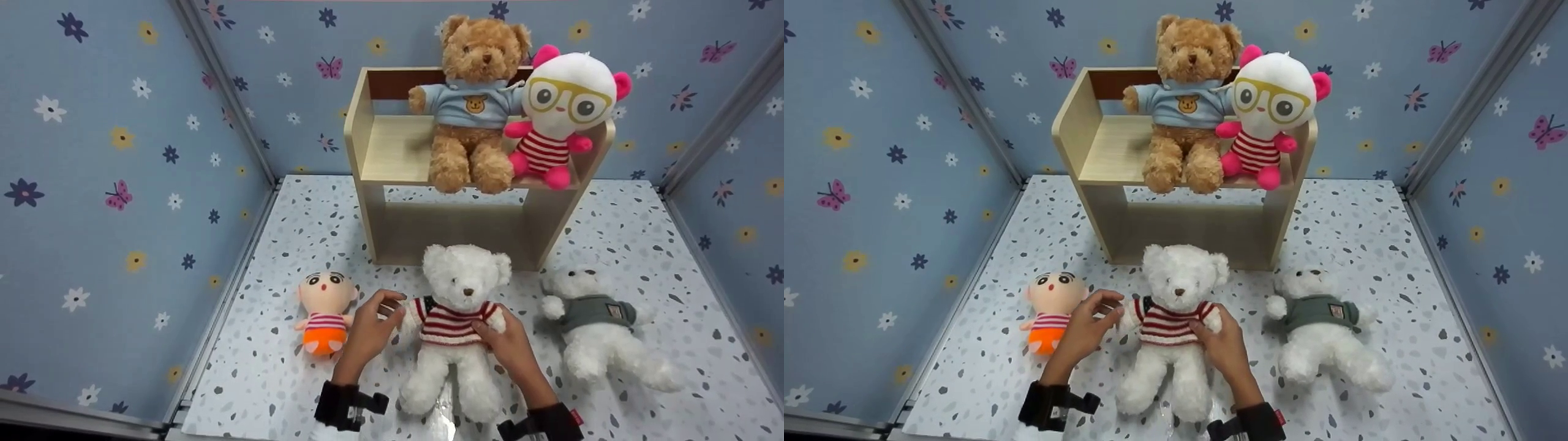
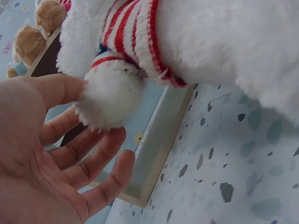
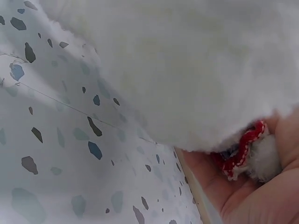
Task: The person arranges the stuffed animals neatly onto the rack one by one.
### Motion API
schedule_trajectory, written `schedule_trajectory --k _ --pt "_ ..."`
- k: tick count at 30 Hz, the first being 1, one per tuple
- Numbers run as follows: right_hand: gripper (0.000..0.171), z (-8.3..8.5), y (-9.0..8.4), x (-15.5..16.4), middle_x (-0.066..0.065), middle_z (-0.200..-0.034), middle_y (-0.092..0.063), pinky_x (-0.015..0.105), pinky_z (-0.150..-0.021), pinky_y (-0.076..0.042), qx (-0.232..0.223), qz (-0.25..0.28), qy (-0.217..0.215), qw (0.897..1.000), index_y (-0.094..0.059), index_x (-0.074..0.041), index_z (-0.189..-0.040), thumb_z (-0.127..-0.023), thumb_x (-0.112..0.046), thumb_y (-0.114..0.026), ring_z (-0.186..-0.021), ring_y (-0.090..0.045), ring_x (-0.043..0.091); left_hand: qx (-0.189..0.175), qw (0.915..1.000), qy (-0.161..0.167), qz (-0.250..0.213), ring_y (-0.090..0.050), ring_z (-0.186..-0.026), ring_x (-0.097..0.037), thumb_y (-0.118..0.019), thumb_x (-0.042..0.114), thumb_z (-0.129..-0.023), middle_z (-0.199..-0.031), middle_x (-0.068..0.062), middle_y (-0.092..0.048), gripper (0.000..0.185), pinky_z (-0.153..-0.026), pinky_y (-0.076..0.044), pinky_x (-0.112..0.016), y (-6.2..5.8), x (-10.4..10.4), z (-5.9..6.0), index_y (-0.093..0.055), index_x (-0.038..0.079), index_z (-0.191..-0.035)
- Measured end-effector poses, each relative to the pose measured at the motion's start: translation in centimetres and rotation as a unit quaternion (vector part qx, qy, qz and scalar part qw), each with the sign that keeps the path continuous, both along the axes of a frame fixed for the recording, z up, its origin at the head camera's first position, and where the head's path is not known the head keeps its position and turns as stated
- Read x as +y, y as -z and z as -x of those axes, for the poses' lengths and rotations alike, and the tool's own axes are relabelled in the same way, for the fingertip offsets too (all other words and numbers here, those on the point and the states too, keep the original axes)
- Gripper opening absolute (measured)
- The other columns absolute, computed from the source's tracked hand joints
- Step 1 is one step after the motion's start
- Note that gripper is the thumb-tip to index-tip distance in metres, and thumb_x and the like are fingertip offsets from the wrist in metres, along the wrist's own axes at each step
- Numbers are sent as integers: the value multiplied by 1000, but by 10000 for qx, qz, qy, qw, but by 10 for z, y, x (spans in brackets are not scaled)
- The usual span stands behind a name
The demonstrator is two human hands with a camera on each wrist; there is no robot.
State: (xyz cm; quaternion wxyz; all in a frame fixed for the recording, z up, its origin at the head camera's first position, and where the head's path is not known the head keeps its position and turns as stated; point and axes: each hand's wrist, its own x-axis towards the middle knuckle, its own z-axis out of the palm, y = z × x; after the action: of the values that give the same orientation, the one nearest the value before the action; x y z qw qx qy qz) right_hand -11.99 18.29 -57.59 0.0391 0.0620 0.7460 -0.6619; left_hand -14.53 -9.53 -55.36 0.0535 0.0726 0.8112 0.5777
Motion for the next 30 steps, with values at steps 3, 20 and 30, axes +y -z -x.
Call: schedule_trajectory --k 3,20,30 --pt "27 -1 -1 3 8 -88 -63 29 -57 -48 -109 34 76 9999 -61 -18 -113 -87 -17 -70 -67 -58 16 137 9997 -142 146 -60 -88 -17 -62 27 -93 -101 0 -65 20 -77 -51 -31 -8 -4 6 -61 26 -113" --pt "26 -4 0 9 6 -82 -60 28 -55 -46 -185 -6 172 9997 -60 -19 -112 -88 -18 -69 -61 -54 15 1385 9786 -1289 804 -61 -84 -13 -64 27 -92 -95 2 -64 24 -74 -52 -31 -75 -16 49 -62 19 -114" --pt "29 -4 -12 9 7 -89 -64 29 -59 -50 -298 235 174 9991 -60 -11 -115 -88 -14 -69 -69 -60 15 1863 9591 -1501 1510 -60 -84 -12 -58 30 -95 -96 3 -63 48 -70 -49 -33 -115 -16 85 -45 25 -141"
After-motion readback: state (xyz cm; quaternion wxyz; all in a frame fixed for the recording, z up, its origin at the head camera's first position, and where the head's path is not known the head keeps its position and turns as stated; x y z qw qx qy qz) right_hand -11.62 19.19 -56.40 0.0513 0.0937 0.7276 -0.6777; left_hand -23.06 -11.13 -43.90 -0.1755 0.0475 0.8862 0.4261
